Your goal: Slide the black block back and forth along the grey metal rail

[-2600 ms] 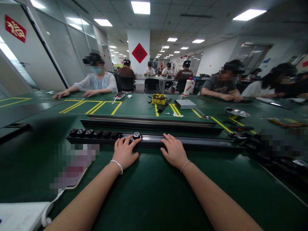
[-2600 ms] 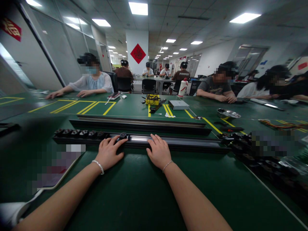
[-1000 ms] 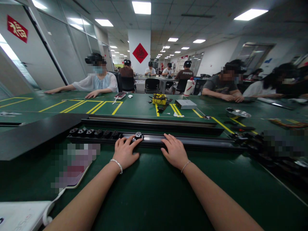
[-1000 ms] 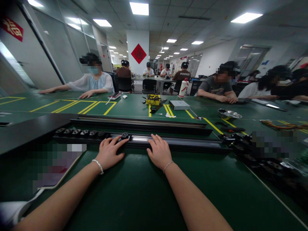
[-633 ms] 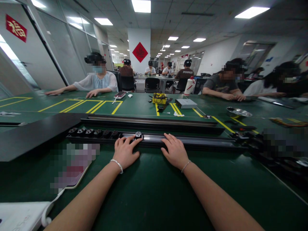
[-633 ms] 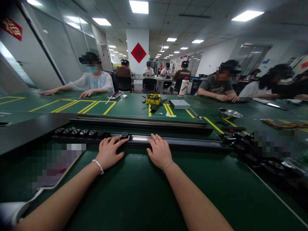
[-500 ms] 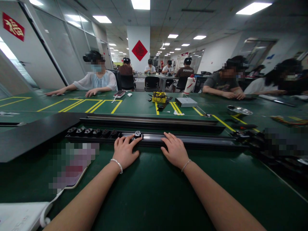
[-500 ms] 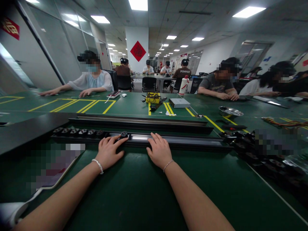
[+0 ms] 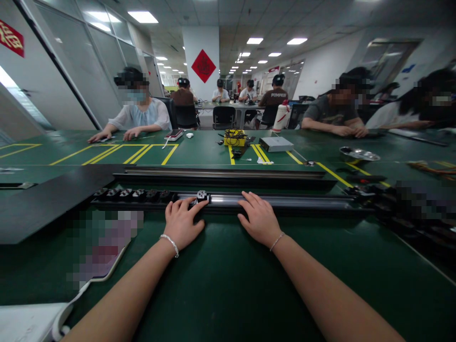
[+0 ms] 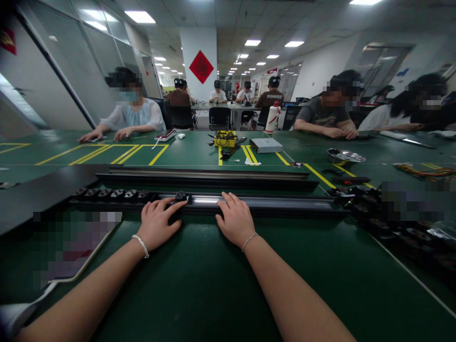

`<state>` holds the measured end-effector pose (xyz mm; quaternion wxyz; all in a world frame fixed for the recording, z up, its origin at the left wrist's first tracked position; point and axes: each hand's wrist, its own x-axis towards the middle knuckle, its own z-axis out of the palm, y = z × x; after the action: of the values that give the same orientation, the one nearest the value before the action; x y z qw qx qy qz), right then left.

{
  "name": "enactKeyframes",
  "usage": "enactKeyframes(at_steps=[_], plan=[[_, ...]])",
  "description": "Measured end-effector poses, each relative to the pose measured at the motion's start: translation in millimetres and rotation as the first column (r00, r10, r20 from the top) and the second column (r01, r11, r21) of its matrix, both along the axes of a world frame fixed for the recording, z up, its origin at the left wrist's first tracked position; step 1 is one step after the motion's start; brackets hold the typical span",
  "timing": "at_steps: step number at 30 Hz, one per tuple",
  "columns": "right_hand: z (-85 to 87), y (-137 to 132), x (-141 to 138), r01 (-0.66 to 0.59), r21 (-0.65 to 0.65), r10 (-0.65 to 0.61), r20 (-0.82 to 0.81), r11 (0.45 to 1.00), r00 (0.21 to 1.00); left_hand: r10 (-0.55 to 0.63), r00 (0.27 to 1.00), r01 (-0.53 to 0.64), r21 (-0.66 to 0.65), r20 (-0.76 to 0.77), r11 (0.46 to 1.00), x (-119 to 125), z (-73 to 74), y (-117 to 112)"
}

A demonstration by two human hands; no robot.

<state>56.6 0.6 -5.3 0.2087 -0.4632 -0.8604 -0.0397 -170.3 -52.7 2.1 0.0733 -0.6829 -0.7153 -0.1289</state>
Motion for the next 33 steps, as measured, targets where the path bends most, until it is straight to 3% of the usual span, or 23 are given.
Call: enactKeyframes(at_steps=[33], plan=[[-1.6, -0.1, -0.3, -0.002, 0.012, 0.002, 0.000, 1.000, 1.000, -0.045, 0.998, 0.047, 0.042, -0.046, 0.998, 2.1, -5.6, -1.6]])
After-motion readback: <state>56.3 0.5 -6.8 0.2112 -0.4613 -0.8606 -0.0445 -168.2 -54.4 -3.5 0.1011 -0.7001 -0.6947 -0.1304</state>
